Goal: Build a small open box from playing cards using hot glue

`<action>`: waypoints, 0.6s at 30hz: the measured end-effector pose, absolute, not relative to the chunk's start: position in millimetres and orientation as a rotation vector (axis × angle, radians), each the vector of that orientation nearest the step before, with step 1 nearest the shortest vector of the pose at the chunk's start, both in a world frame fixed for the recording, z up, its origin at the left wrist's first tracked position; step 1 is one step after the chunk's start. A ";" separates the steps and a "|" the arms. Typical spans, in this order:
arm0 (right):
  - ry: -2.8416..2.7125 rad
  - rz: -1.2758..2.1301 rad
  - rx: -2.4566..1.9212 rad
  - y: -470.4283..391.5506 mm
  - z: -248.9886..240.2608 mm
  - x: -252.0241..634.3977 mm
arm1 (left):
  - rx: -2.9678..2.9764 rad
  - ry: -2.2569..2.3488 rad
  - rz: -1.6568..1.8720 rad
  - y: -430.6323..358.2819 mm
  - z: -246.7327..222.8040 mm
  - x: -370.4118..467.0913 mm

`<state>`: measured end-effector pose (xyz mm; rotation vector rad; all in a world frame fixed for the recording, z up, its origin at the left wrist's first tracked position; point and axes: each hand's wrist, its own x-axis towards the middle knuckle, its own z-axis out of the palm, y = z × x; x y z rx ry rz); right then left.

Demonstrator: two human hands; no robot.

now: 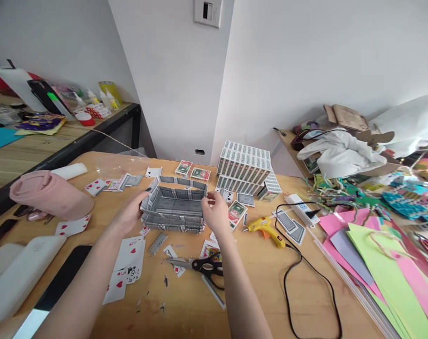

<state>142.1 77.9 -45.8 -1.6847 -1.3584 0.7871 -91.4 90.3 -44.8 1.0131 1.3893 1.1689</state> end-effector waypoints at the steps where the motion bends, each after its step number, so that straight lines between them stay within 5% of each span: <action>1: -1.346 0.853 -1.618 77.6 -48.0 141.6 | 1.006 1.376 1.161 89.4 -44.4 -91.7; 18: -1.413 0.847 -1.746 51.6 -39.9 112.3 | 0.846 1.370 1.053 54.4 -24.5 -91.4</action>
